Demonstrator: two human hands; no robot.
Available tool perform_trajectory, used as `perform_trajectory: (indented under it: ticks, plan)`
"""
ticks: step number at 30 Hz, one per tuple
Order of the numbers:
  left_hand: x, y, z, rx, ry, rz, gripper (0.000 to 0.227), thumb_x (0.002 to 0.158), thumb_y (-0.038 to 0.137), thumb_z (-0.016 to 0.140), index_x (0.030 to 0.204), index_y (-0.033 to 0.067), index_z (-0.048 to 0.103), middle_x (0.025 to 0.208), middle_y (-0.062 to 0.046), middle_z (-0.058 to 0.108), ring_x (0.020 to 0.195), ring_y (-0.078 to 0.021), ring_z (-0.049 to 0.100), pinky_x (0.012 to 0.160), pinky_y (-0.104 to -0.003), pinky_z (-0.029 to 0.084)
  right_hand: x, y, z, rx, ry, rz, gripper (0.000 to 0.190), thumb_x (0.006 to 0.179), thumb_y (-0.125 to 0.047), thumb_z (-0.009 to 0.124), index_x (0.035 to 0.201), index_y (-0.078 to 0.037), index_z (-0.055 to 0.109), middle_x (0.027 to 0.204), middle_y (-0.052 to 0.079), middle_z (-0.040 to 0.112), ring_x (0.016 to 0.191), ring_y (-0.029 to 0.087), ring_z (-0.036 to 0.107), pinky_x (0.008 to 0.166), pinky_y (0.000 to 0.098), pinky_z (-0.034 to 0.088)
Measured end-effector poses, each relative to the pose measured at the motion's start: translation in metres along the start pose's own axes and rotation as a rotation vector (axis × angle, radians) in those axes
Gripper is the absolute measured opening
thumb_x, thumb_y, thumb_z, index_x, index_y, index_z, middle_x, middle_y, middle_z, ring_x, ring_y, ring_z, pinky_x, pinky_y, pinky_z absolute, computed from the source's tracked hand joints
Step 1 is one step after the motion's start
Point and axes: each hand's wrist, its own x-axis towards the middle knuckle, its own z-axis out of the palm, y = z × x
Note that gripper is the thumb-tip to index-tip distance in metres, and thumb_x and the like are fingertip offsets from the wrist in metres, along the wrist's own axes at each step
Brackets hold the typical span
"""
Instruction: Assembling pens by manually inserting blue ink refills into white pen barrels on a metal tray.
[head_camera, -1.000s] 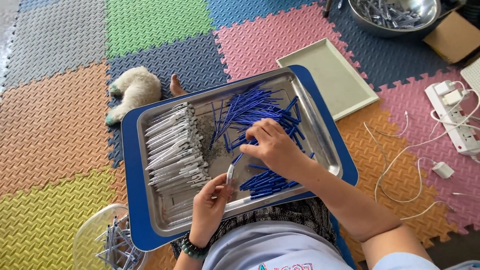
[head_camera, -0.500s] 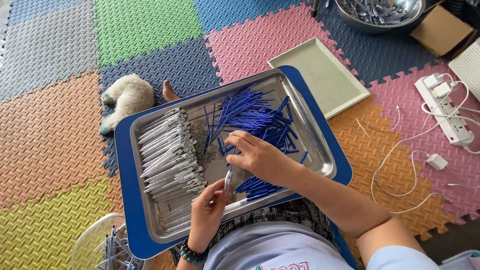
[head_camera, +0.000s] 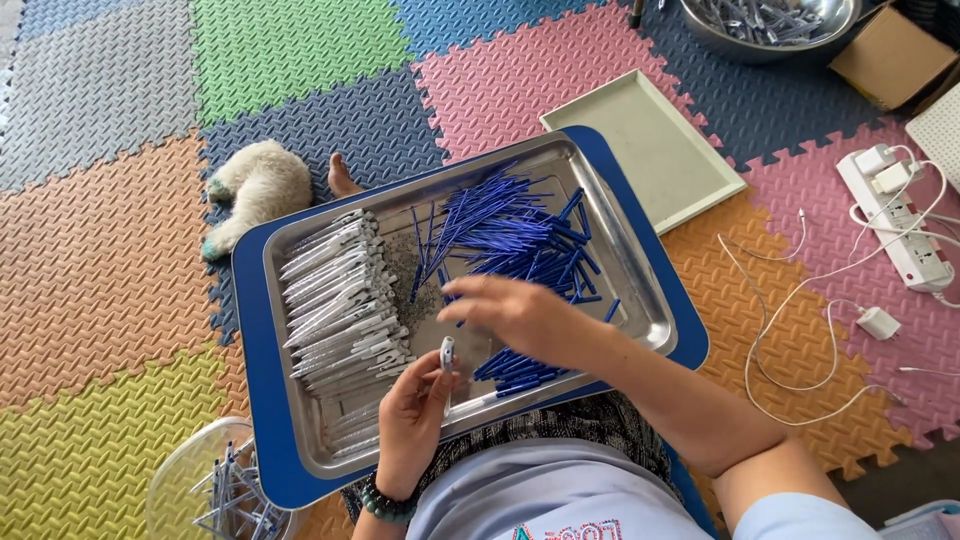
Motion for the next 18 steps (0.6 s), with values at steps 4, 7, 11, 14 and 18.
perform_trajectory:
  ticks: [4,7,11,14,18]
  plan:
    - [-0.003,-0.008,-0.002,-0.072,0.089,0.026,0.035,0.108,0.004,0.070,0.143,0.0032,0.069,0.125,-0.009,0.085,0.107,-0.0147,0.081,0.085,-0.026,0.065,-0.015,0.030,0.003,-0.315,0.161,0.130,0.027,0.093,-0.004,0.084,0.119,-0.010,0.082,0.118,0.008,0.078,0.099,0.019,0.073,0.089,0.0269,0.064]
    - [-0.002,-0.012,0.000,-0.078,0.127,0.030,0.033,0.109,0.007,0.069,0.142,0.0049,0.068,0.128,-0.008,0.084,0.104,-0.0128,0.079,0.079,-0.024,0.063,-0.035,0.055,0.021,-0.484,0.093,0.231,0.011,0.092,-0.015,0.087,0.102,-0.012,0.084,0.099,0.001,0.079,0.088,0.018,0.069,0.081,0.0291,0.059]
    - [-0.001,-0.025,0.003,-0.073,0.134,0.010,0.040,0.109,0.005,0.068,0.148,0.0065,0.063,0.132,-0.007,0.082,0.110,-0.0164,0.082,0.090,-0.029,0.069,-0.056,0.067,0.051,-0.482,-0.098,0.316,0.012,0.094,-0.024,0.087,0.097,-0.013,0.083,0.091,0.000,0.080,0.077,0.016,0.069,0.073,0.0301,0.058]
    - [-0.001,-0.022,0.009,-0.041,0.112,0.005,0.037,0.109,0.002,0.066,0.145,0.0041,0.067,0.121,-0.009,0.085,0.110,-0.0175,0.084,0.094,-0.029,0.068,-0.066,0.069,0.070,-0.541,-0.168,0.372,0.021,0.089,-0.026,0.090,0.102,-0.014,0.078,0.098,0.002,0.077,0.087,0.020,0.071,0.083,0.0338,0.060]
    - [-0.001,-0.024,0.013,0.040,0.118,0.051,0.037,0.107,0.002,0.068,0.144,0.0014,0.069,0.122,-0.007,0.085,0.107,-0.0155,0.085,0.091,-0.027,0.069,-0.065,0.070,0.072,-0.476,-0.116,0.385,0.014,0.092,-0.022,0.086,0.101,-0.015,0.078,0.099,0.001,0.075,0.089,0.020,0.070,0.081,0.0334,0.062]
